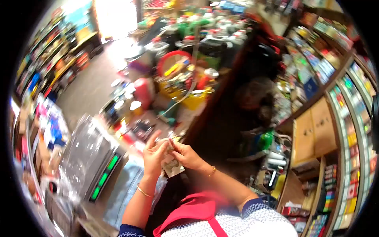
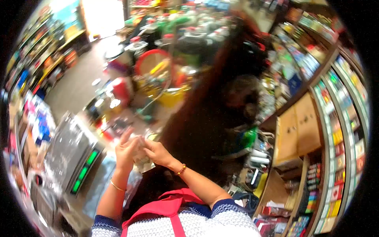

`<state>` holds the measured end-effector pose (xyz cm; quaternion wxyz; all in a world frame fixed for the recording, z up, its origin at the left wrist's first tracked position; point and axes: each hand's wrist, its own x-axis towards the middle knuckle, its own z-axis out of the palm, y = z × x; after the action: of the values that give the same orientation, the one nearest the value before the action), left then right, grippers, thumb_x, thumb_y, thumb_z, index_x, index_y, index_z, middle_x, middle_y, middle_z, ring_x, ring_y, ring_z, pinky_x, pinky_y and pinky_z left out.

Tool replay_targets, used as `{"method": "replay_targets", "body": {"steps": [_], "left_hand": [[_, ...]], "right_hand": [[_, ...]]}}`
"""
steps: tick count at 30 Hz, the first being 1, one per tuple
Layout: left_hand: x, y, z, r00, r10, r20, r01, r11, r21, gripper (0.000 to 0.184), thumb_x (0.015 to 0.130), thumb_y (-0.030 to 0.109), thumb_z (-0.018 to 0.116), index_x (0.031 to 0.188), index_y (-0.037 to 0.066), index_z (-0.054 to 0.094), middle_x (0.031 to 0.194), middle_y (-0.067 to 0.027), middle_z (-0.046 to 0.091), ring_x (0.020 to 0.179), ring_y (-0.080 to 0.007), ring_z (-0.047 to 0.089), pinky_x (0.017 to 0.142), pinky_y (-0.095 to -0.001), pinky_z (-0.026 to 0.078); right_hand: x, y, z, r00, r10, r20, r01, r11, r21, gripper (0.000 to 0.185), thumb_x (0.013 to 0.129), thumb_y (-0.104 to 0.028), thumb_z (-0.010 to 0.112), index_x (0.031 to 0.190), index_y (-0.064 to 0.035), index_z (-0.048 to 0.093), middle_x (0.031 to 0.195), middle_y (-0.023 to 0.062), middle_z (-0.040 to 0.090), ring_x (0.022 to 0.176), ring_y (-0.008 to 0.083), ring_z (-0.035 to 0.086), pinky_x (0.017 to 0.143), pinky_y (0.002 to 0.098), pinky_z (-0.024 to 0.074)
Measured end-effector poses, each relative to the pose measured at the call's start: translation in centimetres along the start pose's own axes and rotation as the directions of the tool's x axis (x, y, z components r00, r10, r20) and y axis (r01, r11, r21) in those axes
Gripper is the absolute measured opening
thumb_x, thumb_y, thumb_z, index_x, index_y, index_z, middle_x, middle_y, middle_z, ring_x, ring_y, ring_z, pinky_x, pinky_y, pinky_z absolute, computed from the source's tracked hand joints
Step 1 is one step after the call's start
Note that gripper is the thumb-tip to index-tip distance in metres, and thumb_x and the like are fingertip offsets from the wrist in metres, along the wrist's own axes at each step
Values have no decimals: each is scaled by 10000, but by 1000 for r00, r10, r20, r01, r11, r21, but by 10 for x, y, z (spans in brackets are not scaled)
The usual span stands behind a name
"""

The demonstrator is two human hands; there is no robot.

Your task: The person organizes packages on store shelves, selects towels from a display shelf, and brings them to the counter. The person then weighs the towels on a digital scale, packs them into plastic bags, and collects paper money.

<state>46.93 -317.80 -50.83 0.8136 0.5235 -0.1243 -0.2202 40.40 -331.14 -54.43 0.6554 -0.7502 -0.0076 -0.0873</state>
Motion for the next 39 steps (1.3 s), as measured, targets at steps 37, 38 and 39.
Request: {"method": "replay_targets", "body": {"steps": [37,38,39], "left_hand": [[116,-363,799,-34,-520,854,245,824,511,192,872,160,632,723,44,597,633,32,549,510,-50,447,456,-211,335],[119,-368,802,-63,-533,844,289,800,526,192,877,162,618,729,42,599,632,35,548,509,-43,443,455,-211,331],[123,-370,807,-103,-525,845,295,795,530,174,877,151,605,745,37,604,642,33,552,511,-43,445,457,-208,332]], "right_hand": [[-276,6,-581,-612,159,-774,370,923,-103,198,894,-118,595,1006,36,540,822,116,640,502,169,582,414,255,441],[-274,12,-585,-634,158,-757,360,926,-109,198,894,-118,595,1006,36,540,822,116,640,502,169,582,414,255,441],[-271,13,-589,-670,133,-730,336,932,-138,190,895,-126,596,988,33,550,811,114,640,500,168,584,411,252,442]]}}
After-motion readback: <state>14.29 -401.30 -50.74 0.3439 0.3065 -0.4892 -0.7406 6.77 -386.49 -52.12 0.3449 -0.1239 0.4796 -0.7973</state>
